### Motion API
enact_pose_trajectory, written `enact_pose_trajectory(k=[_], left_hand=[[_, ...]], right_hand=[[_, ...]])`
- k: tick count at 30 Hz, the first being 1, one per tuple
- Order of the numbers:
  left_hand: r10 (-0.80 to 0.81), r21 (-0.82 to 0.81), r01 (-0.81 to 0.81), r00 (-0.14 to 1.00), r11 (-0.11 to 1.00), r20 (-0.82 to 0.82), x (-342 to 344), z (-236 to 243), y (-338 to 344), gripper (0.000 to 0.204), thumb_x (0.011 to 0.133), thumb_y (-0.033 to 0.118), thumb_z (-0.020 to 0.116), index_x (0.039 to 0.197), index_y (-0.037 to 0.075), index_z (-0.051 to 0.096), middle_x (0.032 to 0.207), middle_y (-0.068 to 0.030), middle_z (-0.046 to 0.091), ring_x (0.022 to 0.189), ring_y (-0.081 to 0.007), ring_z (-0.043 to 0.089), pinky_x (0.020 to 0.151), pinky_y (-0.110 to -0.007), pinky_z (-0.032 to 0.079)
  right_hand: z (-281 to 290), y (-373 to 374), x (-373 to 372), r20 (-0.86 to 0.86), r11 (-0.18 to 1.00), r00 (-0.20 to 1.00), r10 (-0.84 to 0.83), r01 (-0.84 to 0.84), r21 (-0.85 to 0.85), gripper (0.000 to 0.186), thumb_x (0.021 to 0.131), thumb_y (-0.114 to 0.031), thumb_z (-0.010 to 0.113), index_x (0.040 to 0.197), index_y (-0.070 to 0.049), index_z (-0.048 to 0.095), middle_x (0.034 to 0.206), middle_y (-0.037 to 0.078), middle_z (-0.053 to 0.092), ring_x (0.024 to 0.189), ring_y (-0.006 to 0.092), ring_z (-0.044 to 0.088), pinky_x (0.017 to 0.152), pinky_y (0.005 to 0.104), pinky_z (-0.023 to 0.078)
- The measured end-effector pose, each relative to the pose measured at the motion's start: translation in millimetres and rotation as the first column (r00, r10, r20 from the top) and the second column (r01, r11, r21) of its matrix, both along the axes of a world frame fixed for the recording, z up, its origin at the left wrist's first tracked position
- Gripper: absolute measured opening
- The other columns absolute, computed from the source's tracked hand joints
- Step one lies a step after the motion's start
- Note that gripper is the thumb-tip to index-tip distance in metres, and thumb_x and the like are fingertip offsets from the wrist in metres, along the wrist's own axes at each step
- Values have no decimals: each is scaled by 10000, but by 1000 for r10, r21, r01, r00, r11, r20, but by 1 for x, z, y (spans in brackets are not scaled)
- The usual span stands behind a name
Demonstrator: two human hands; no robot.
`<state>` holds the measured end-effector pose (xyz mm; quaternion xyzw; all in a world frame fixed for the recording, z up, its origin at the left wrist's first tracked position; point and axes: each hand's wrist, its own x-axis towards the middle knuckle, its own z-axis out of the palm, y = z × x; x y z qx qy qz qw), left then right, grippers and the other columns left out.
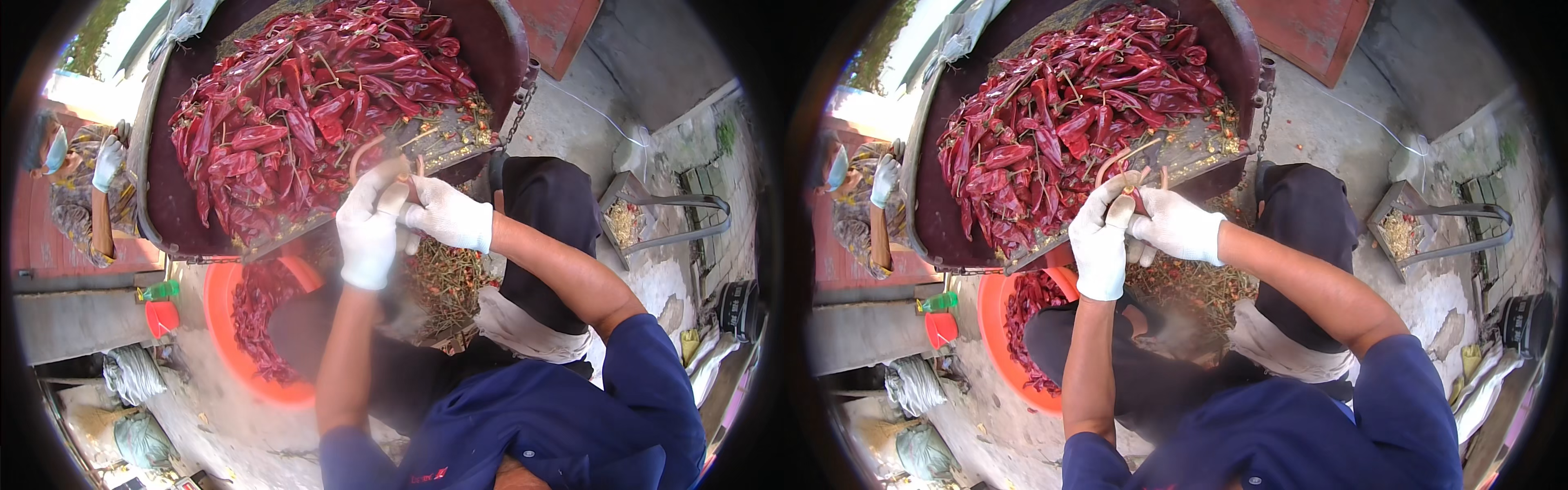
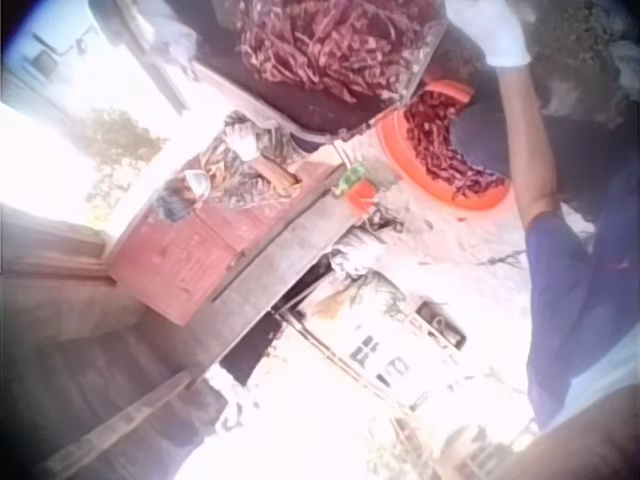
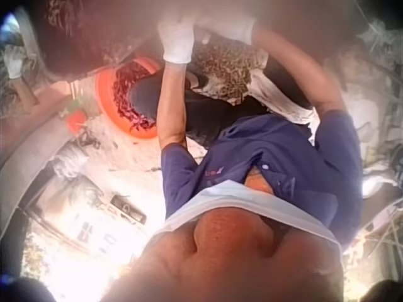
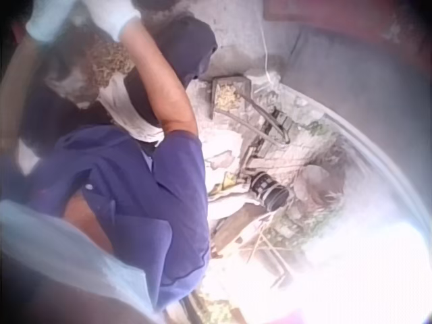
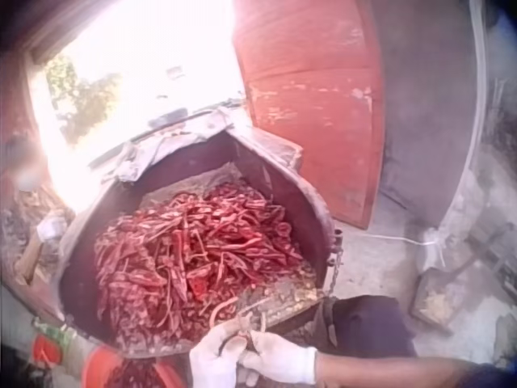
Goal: The person sits on the ground and uses a curved blade to remove stems from dried red chilies. They pick chilies from a large metal tray, cut the stems, and place the de-stemmed chilies into an orange basin while discarding the stems onto the floor.
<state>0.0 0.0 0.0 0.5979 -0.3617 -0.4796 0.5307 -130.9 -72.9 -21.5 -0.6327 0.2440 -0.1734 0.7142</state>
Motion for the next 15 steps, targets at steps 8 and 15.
enact_pose_trajectory(k=[8, 15], left_hand=[[-3, -145, 13, 998, 989, 69, -4, -7, -1, 394, 972, 97, 558, 1348, -22, 542, 1176, -119, 681, 709, -88, 602, 626, -236, 505], [64, 72, -56, 991, 996, -116, -13, 4, 3, 349, 937, 94, 610, 1269, -13, 613, 1039, -73, 690, 540, -44, 526, 482, -195, 416]], right_hand=[[8, -2, -3, -49, 969, 993, 107, -93, 228, 187, 1022, -154, 452, 1068, 0, 548, 753, 90, 667, 590, 170, 666, 547, 284, 565], [2, 4, -2, -208, 999, 977, 38, -34, 21, 209, 991, -152, 459, 1059, 9, 573, 756, 117, 692, 595, 178, 682, 561, 305, 555]])
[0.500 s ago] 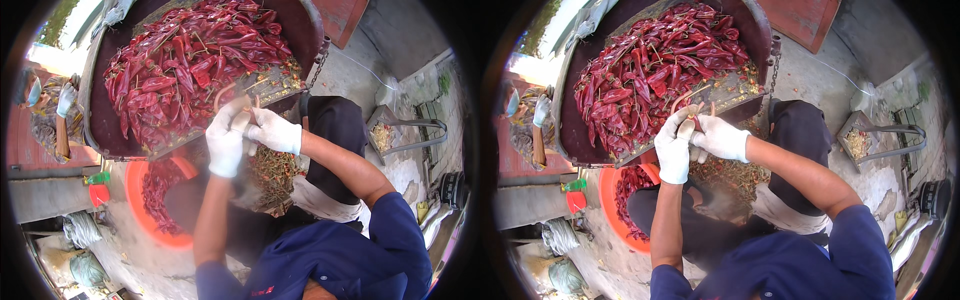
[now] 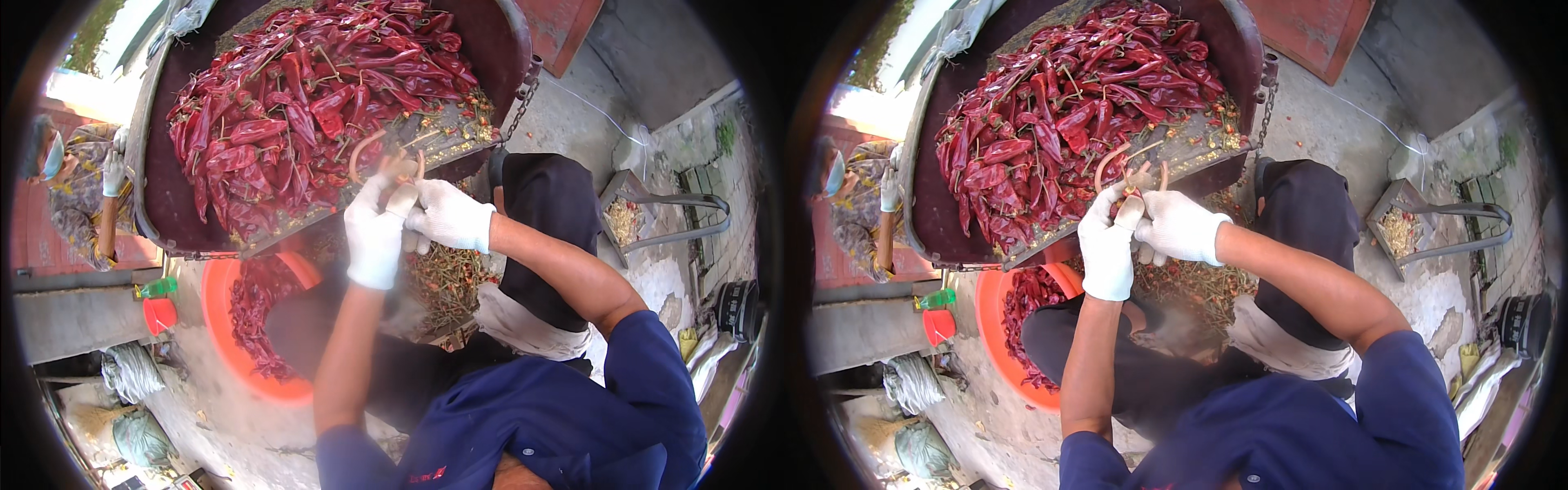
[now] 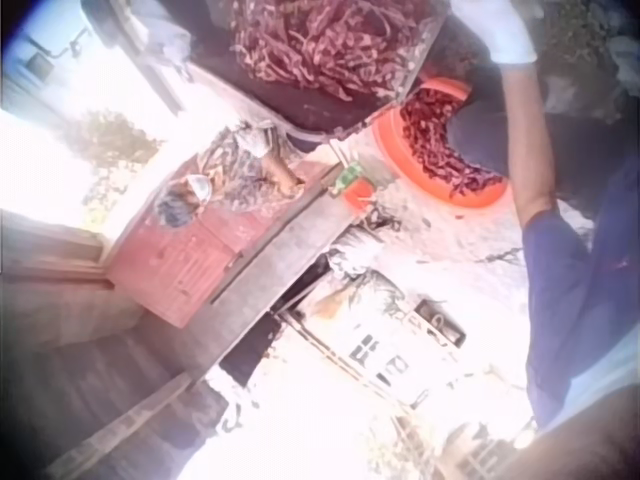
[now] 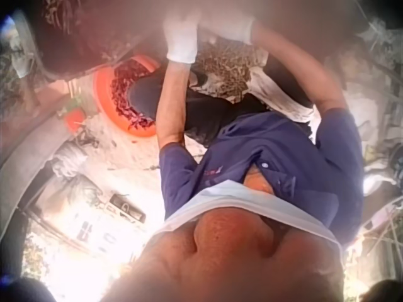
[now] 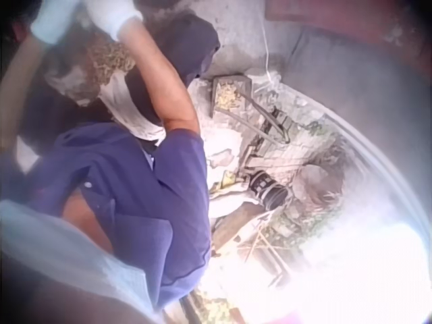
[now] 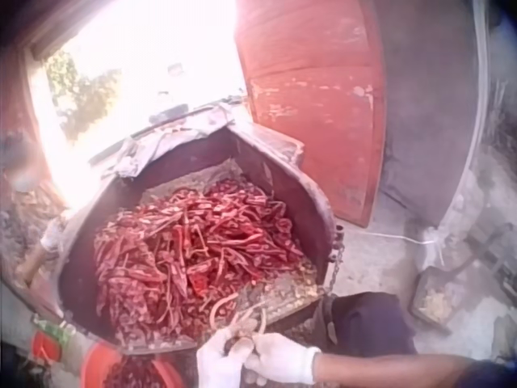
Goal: The person sits on the ground and uses a curved blade to remove stems from dried red chilies. They pick chilies from a large metal tray, cut the stems, and place the de-stemmed chilies into an orange basin while discarding the stems onto the floor.
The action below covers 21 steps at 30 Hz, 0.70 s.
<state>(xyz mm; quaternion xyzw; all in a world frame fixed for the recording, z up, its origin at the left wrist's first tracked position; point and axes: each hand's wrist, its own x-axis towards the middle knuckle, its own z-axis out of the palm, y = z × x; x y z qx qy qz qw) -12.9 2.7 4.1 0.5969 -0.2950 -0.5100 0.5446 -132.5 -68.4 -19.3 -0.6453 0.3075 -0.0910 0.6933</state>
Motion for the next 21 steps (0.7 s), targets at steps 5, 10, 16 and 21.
enact_pose_trajectory(k=[5, 10, 16, 21], left_hand=[[102, -227, -30, 944, 973, 313, 15, -21, 3, 215, 945, 127, 636, 1120, 2, 634, 930, -35, 682, 817, -72, 595, 721, -225, 492], [-101, -47, 105, 991, 993, 84, 37, -10, 5, 212, 966, 135, 600, 1107, -23, 598, 859, -89, 678, 699, -155, 656, 683, -286, 553], [-337, 68, 350, 930, 934, -149, 26, -9, 18, 184, 930, 110, 587, 1062, -11, 631, 765, -55, 627, 592, -127, 591, 576, -258, 508], [-345, 144, 326, 929, 934, 133, 26, -21, 18, 152, 901, 72, 623, 1020, -17, 654, 725, -6, 596, 594, -72, 540, 553, -230, 452]], right_hand=[[1, -12, -5, -322, 769, 933, 163, -324, -550, 532, 895, -480, 639, 1017, 38, 628, 865, 188, 709, 817, 304, 708, 746, 411, 538], [16, -16, -23, 11, 963, 995, -95, 94, -253, 497, 929, -517, 622, 954, -23, 669, 859, 160, 717, 833, 312, 700, 764, 395, 525], [1, -11, -19, -3, 630, 998, -55, 32, -776, 401, 988, -430, 505, 949, -76, 690, 796, 200, 676, 776, 378, 677, 711, 458, 522], [-4, -7, -20, -164, 447, 985, -53, -123, -886, 326, 958, -394, 557, 929, -104, 703, 742, 156, 669, 722, 351, 678, 660, 451, 521]])
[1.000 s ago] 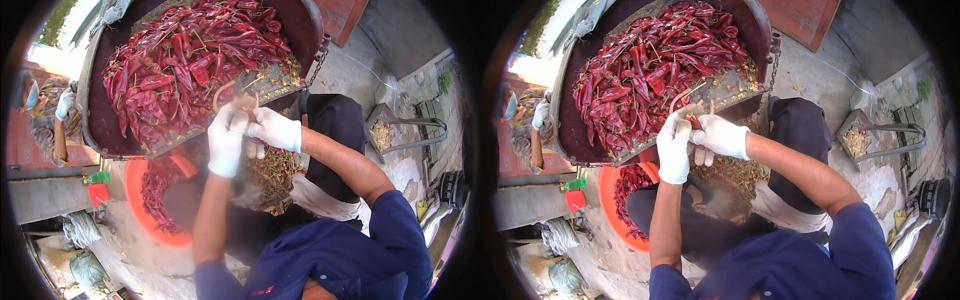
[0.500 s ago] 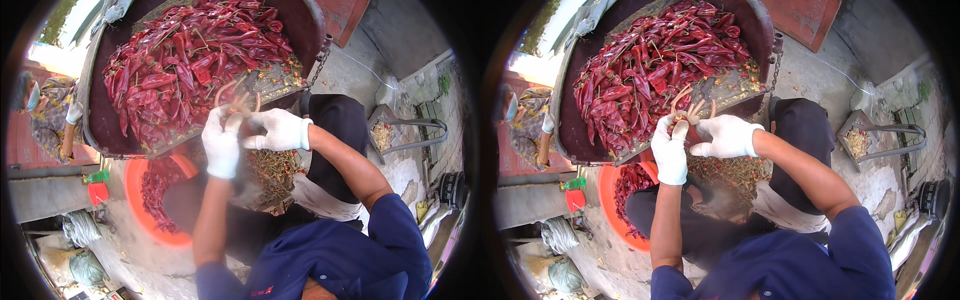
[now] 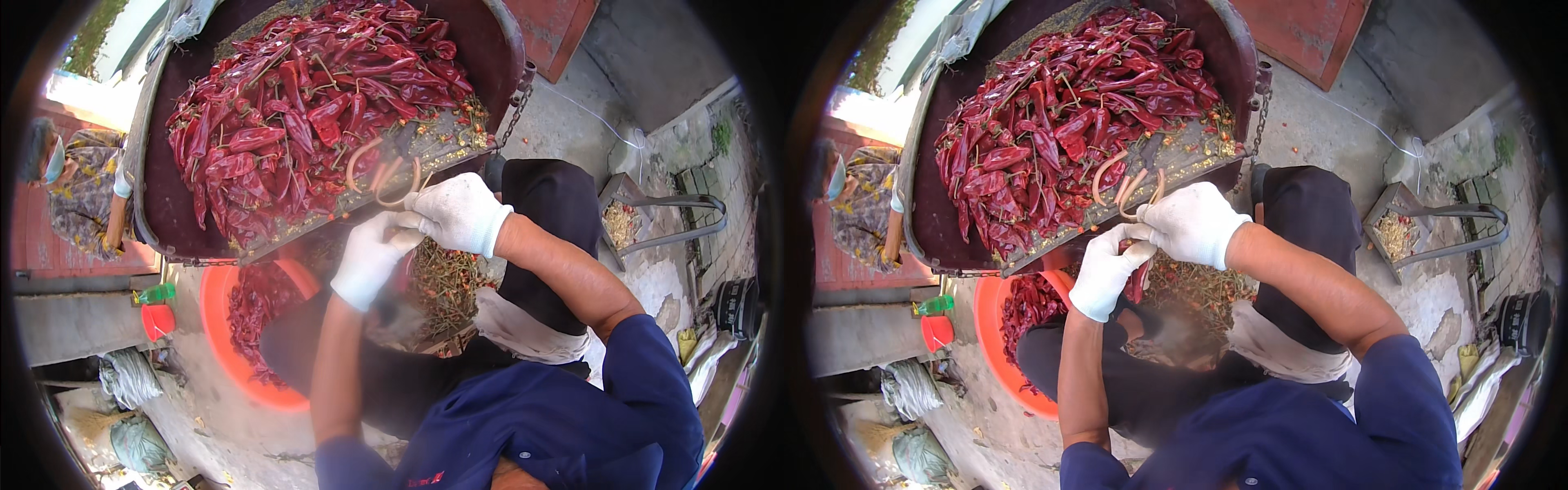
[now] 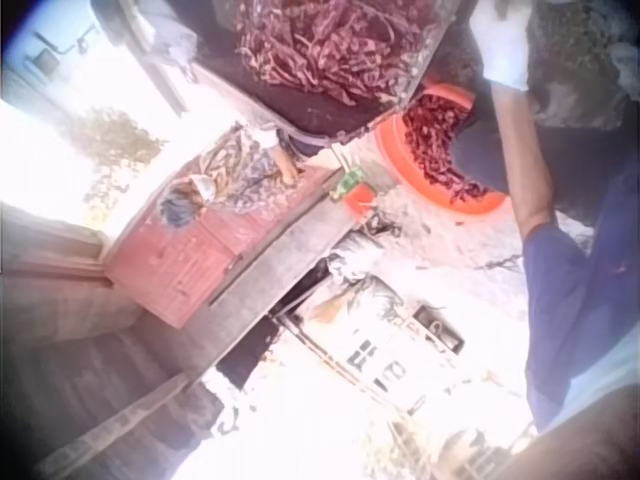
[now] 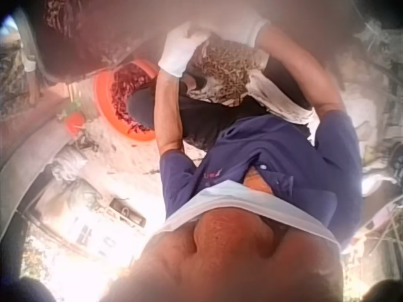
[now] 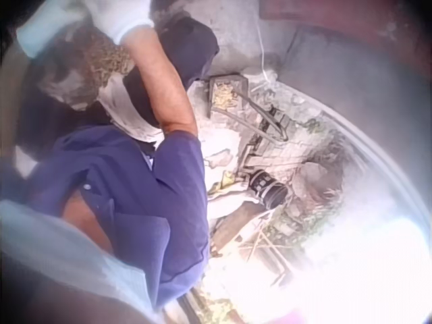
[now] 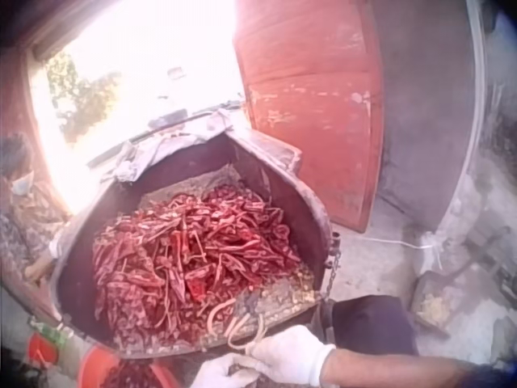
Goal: The person sits on the ground and uses a curved blade to remove stems from dried red chilies. They pick chilies from a large metal tray, cut the stems, and place the de-stemmed chilies into an orange basin while discarding the stems onto the floor.
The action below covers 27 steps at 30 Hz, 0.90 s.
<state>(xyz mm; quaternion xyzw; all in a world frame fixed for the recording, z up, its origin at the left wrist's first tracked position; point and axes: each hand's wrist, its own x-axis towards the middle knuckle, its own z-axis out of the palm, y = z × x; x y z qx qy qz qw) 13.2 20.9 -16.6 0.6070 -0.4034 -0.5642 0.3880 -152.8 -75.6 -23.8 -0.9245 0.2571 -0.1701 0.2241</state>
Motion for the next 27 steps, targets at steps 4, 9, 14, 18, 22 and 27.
enact_pose_trajectory(k=[4, 9, 14, 18, 22, 27], left_hand=[[51, -115, -32, 985, 993, 165, 0, -5, 1, 93, 858, 63, 658, 917, -6, 679, 731, 9, 606, 649, -55, 523, 604, -235, 435], [208, -228, -168, 964, 959, 163, 0, -1, -1, 148, 896, 148, 681, 897, 1, 676, 740, -18, 623, 624, -79, 553, 596, -246, 459], [350, -310, -376, 927, 873, -137, 3, -2, -1, 216, 939, 200, 675, 971, -12, 645, 737, -63, 632, 595, -126, 589, 582, -290, 518], [308, -322, -448, 862, 834, -403, 12, 3, -2, 242, 962, 196, 648, 1073, -18, 618, 777, -86, 648, 647, -179, 641, 625, -323, 559], [342, -208, -476, 817, 855, -464, 15, 6, -5, 244, 975, 186, 628, 1132, 1, 604, 894, -92, 673, 765, -192, 673, 685, -346, 584], [348, -160, -464, 813, 871, -466, 19, 10, -3, 233, 984, 159, 596, 1163, 10, 597, 1008, -111, 692, 879, -217, 695, 725, -360, 592]], right_hand=[[-6, 5, 4, 82, 999, 996, -43, 44, -11, 272, 940, -350, 601, 879, -107, 704, 691, 144, 653, 701, 339, 675, 645, 442, 524], [3, 4, 17, 344, 948, 919, -194, 85, 306, 241, 947, -299, 607, 880, -94, 713, 721, 187, 651, 656, 376, 639, 593, 450, 498], [26, 2, 32, 191, 311, 864, -466, -42, 949, 381, 1037, -316, 527, 779, -44, 597, 606, 16, 579, 483, 97, 544, 441, 258, 420], [27, -34, 33, 269, 310, 752, -602, -90, 946, 315, 1027, -330, 535, 949, -34, 606, 821, 70, 649, 584, 120, 602, 494, 264, 485], [25, -47, 54, 212, 647, 864, -456, 159, 746, 379, 994, -304, 562, 1299, -80, 587, 1031, 125, 686, 839, 225, 697, 686, 350, 561], [12, -70, 77, 107, 957, 951, -290, 292, -4, 301, 960, -331, 580, 1216, -186, 645, 1006, 161, 672, 924, 348, 656, 826, 441, 518]])
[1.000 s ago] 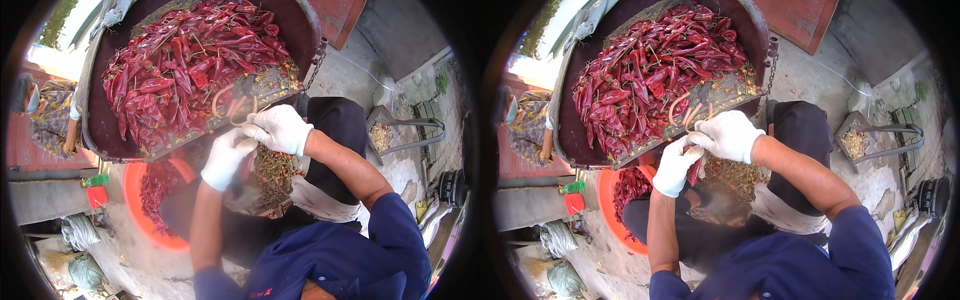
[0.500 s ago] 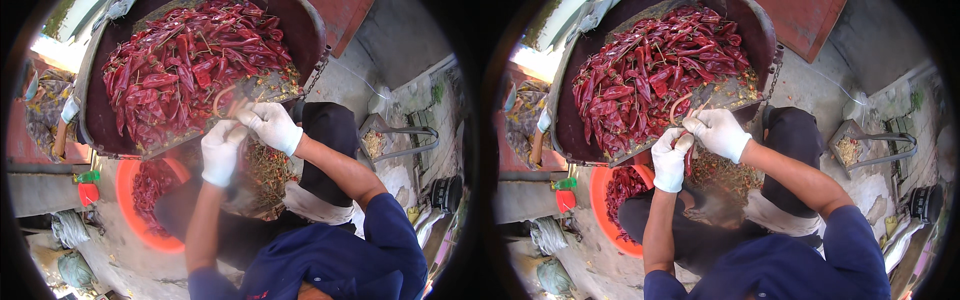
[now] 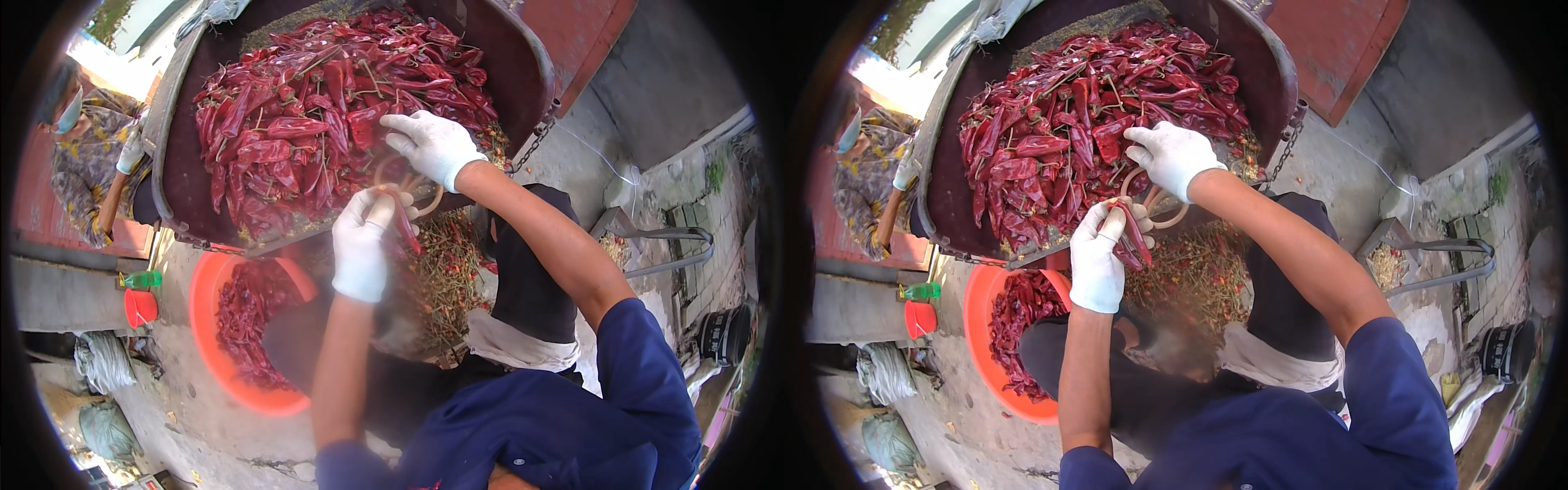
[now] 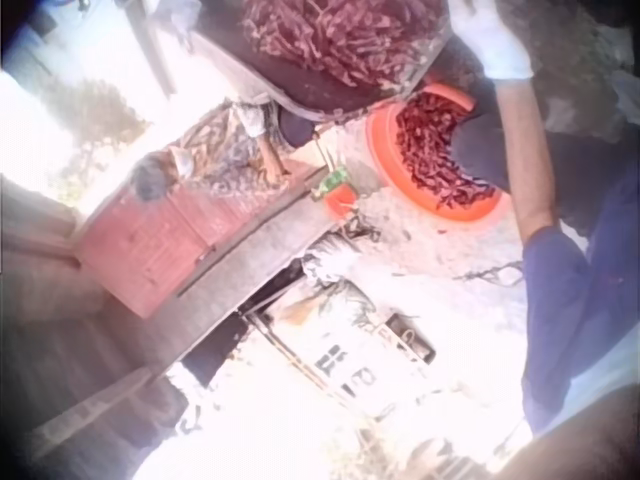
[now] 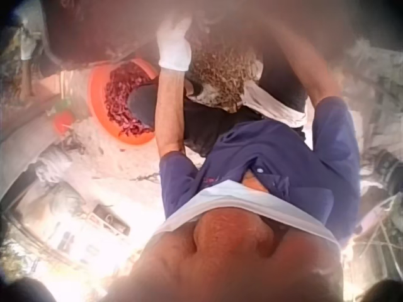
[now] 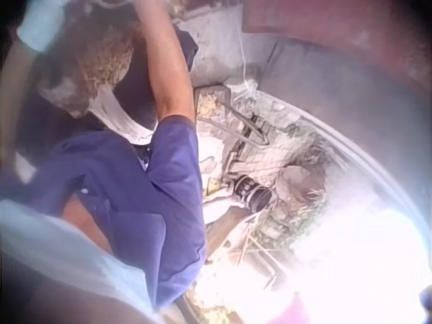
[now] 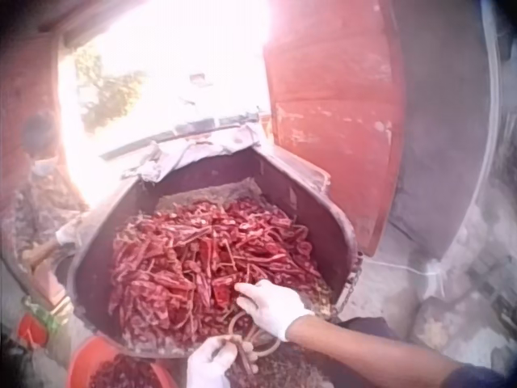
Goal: The person sits on the ground and uses a curved blade to remove stems from dried red chilies. They pick chilies from a large metal tray, cut the stems, and place the de-stemmed chilies into an orange basin while discarding the stems onto the floor.
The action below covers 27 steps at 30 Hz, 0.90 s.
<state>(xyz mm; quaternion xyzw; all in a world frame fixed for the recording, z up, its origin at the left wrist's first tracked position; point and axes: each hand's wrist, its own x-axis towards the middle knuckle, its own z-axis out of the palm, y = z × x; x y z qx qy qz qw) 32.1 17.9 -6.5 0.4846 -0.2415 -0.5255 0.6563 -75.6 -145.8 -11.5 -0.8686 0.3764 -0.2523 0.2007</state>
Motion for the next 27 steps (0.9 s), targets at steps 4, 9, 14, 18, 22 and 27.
enact_pose_trajectory(k=[4, 9, 14, 18, 22, 27], left_hand=[[10, -4, -10, 996, 1000, 84, 8, -1, 2, 258, 982, 148, 588, 1195, 1, 589, 1060, -131, 694, 908, -231, 697, 736, -373, 589], [119, 33, -125, 980, 992, 157, 15, 3, 1, 228, 982, 125, 582, 1159, -15, 617, 1045, -132, 709, 899, -204, 687, 789, -319, 555], [226, 28, -244, 930, 969, 291, 8, 0, -9, 210, 971, 118, 615, 1124, -24, 642, 1023, -96, 717, 851, -116, 637, 789, -257, 505], [94, 77, -150, 867, 986, 489, -5, -7, -12, 233, 975, 193, 639, 1127, 18, 673, 934, -22, 694, 748, -58, 568, 661, -231, 468], [70, -79, -37, 875, 996, 479, -12, -7, -12, 320, 959, 208, 664, 1226, 35, 629, 963, -24, 696, 762, -66, 587, 650, -217, 470], [-68, 72, 34, 836, 997, 545, -11, 6, -4, 483, 834, 233, 796, 1254, 67, 626, 960, -28, 681, 765, -76, 620, 599, -243, 520]], right_hand=[[-7, -10, 1, 36, 996, 996, -87, 87, 17, 229, 913, -334, 645, 989, -120, 676, 928, 137, 698, 908, 343, 669, 806, 440, 521], [0, 0, -17, 240, 927, 944, -228, 135, 351, 216, 840, -217, 749, 967, -68, 658, 864, 111, 705, 761, 232, 687, 726, 367, 545], [11, 50, -35, 373, 783, 903, -214, -69, 618, 266, 855, -151, 764, 1010, -27, 587, 850, 83, 687, 663, 114, 635, 574, 285, 525], [8, 87, -34, 457, 627, 872, -175, -260, 734, 253, 896, -80, 705, 1083, -11, 550, 881, 81, 675, 601, 110, 636, 484, 248, 497], [3, 83, -40, 423, 515, 897, -126, -305, 801, 242, 923, -100, 676, 1124, -39, 555, 826, 71, 665, 604, 104, 638, 481, 247, 498], [2, 82, -42, 262, 936, 955, 139, -214, 281, 249, 866, -205, 714, 1025, -31, 634, 690, 133, 667, 599, 259, 684, 571, 371, 530]])
